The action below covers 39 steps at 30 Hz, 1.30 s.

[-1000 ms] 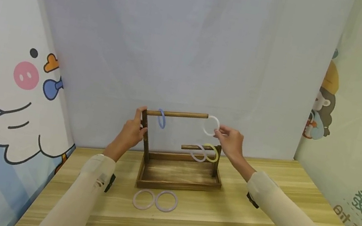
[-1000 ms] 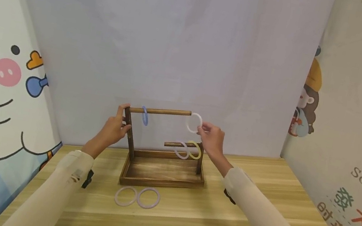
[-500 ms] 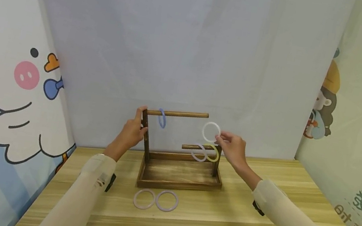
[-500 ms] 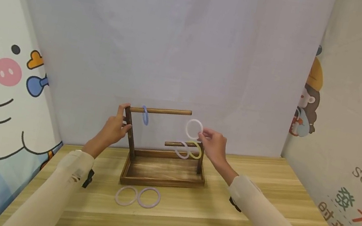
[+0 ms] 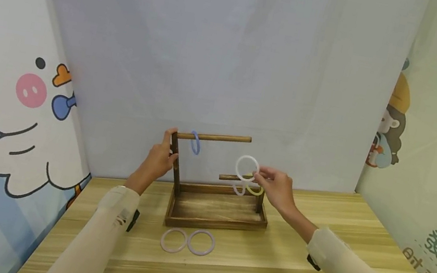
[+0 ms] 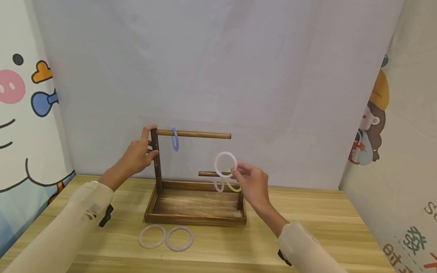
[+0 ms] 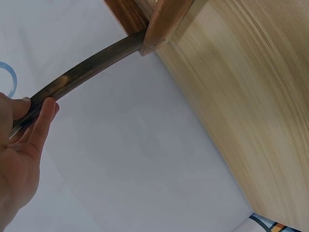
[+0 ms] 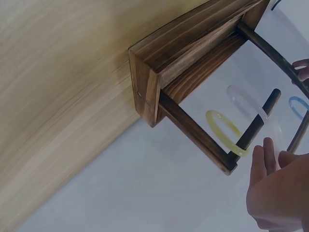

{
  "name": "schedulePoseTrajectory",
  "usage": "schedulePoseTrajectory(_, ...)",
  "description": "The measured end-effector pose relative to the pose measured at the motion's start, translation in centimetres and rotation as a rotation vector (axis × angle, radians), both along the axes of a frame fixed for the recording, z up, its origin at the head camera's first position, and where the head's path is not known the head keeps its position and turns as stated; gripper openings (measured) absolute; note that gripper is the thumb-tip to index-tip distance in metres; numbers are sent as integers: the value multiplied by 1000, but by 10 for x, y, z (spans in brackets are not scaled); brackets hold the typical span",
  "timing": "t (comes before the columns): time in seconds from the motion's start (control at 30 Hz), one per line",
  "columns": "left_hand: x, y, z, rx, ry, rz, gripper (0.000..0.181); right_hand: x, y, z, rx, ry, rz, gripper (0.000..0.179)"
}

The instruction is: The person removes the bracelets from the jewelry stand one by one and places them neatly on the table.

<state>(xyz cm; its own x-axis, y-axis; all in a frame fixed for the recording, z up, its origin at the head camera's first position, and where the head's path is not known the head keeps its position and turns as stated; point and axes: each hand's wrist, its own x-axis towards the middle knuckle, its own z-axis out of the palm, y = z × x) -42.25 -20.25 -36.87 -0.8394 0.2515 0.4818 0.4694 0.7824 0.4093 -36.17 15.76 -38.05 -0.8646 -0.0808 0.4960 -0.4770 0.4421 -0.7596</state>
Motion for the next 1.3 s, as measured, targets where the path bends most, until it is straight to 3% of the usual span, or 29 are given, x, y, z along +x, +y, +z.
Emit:
schedulePoseTrajectory(0.23,0,0,0,3,1,4,76,11,-3,-6,-26,-2,72,25)
schedulePoseTrajectory(0.47,-1,1,1,10,-8,2,77,21,-5,-17,2,-2,90,29)
schedulePoseTrajectory(0.8,0,1,1,8,15,2,76,33,-2,-40,-10,-115,109,30)
schedulePoseTrajectory(0.97,0,0,0,8,18,3,76,40,-2,-53,-29,-178,159,28)
schedulePoseTrajectory(1.3,-2,0,-1,4,-2,5,76,50,0,-79,17,-209,196,25)
